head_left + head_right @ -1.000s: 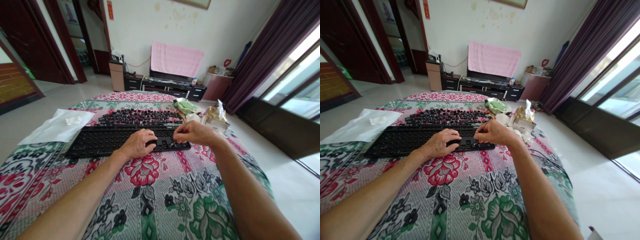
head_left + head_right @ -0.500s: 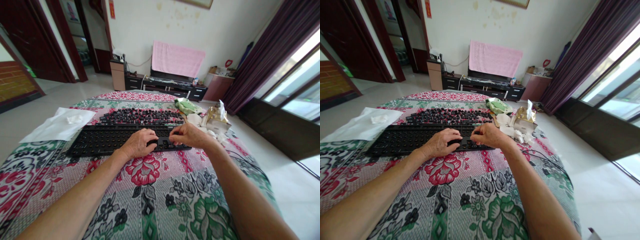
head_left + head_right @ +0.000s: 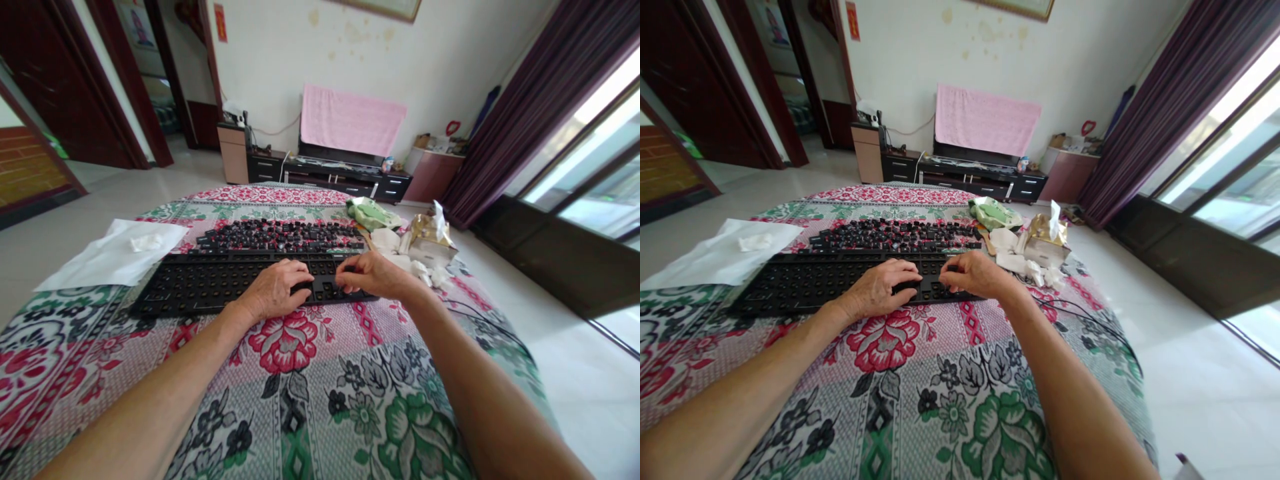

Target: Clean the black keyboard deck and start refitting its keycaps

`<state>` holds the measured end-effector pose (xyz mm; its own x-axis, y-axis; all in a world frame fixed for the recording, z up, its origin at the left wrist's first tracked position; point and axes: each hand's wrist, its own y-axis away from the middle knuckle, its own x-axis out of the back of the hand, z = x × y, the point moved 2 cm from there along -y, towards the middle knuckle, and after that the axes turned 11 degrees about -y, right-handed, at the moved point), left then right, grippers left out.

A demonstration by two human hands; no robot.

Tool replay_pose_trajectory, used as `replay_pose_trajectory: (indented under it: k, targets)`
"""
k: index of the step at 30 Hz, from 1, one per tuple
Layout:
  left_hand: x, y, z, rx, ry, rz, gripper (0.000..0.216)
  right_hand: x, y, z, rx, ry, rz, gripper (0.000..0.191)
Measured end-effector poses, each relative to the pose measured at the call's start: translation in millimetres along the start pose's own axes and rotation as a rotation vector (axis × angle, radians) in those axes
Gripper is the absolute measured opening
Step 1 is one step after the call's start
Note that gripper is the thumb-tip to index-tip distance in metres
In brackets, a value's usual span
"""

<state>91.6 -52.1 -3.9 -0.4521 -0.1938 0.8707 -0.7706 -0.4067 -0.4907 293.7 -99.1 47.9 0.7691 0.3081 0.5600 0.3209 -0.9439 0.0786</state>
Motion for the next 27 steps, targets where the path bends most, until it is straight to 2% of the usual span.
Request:
replay_pose_trajectory:
  k: [3, 5, 9, 13, 16, 23, 27]
  targets:
    - [0.4, 0.1, 0.2, 0.006, 0.006, 0.002, 0.024, -0.1, -1.7, 6.0, -0.034, -0.081, 0.000, 0.024]
    - [0.0, 0.3, -0.1, 0.011, 0.011, 0.004, 0.024, -3.2, -5.1, 9.7, -0.056, -0.052, 0.056, 0.027]
    - [-1.9, 0.6, -1.4, 0.008, 0.021, 0.009, 0.023, -14.8, -12.2, 11.4, -0.037, 0.101, 0.222, 0.036]
    - [-1.6, 0.5, -1.3, 0.011, 0.027, 0.012, 0.024, -24.8, -13.1, 8.0, 0.095, 0.177, 0.453, 0.034]
    - [-0.1, -0.2, 0.0, 0.009, 0.014, 0.003, 0.024, -29.2, -11.8, 11.2, 0.164, 0.114, 0.586, 0.032]
    - [-1.1, 0.1, -0.7, 0.003, -0.003, 0.003, 0.025, -31.8, -11.7, 23.7, 0.186, -0.023, 0.696, 0.029]
    - [-2.3, 1.1, -1.7, 0.004, 0.005, 0.012, 0.025, -27.3, -12.1, 24.0, 0.202, -0.140, 0.820, 0.034]
